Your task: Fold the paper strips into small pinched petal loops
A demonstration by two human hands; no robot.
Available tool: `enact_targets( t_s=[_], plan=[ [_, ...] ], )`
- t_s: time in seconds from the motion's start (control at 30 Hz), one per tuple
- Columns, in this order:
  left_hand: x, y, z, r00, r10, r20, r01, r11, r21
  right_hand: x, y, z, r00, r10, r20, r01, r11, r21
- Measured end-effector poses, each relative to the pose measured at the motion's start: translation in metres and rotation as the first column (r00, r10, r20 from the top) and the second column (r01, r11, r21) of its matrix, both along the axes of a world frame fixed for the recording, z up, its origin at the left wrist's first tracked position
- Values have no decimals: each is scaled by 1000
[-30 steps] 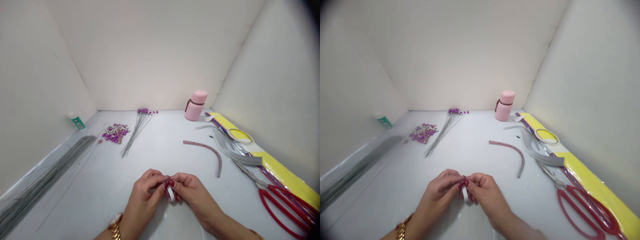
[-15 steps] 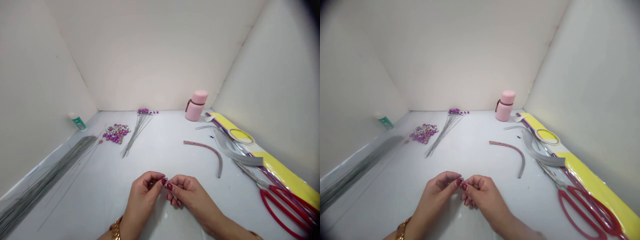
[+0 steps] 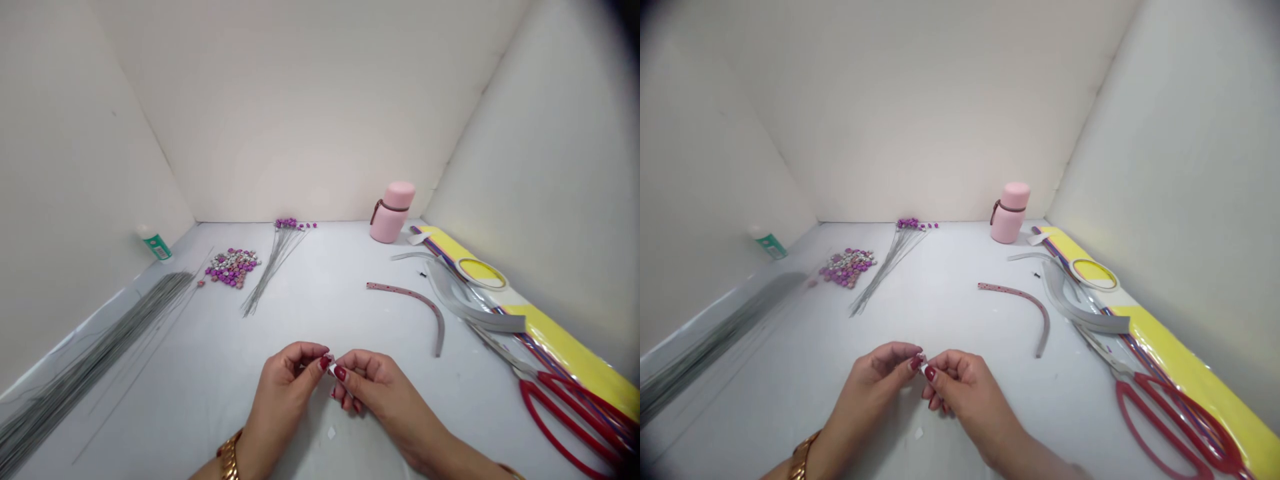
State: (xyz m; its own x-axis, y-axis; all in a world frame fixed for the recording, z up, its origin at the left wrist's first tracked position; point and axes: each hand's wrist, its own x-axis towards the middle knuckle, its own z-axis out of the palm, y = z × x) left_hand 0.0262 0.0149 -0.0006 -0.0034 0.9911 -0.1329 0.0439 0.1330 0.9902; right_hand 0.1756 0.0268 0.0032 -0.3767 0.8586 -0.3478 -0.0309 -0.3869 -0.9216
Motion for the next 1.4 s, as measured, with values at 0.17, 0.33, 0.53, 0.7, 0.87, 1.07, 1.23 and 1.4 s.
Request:
enact_targets(
  t_s=[0.17, 0.33, 0.53, 0.7, 0.87, 1.07, 1.23, 1.4],
  plan=[
    [-2, -7, 4, 950, 11, -313, 99, 937, 336, -1, 1, 2, 998, -20, -67, 17, 999, -46],
    [-2, -7, 7, 934, -46, -354, 196, 895, 400, -2, 2, 3, 992, -55, -112, 53, 998, -28],
    [3, -5, 4, 998, -64, 25, 61, 991, 118, -2, 1, 6, 992, -74, -101, 75, 997, -1],
    [6, -4, -1, 975, -40, 217, 49, 998, -39, -2, 1, 3, 998, -51, -25, 52, 998, 39],
    [7, -3, -6, 977, 18, 212, -3, 998, -68, -2, 1, 0, 998, -41, 41, 38, 997, 68],
    [8, -3, -2, 988, 52, 145, -40, 996, -80, -2, 2, 1, 996, -32, 84, 20, 990, 138],
    [7, -4, -1, 999, 32, 12, -32, 999, 10, -3, 1, 3, 997, -23, 72, 14, 993, 114],
    [4, -9, 0, 964, 23, -265, 49, 964, 263, -3, 1, 3, 1000, -23, -1, 23, 997, 73]
  ],
)
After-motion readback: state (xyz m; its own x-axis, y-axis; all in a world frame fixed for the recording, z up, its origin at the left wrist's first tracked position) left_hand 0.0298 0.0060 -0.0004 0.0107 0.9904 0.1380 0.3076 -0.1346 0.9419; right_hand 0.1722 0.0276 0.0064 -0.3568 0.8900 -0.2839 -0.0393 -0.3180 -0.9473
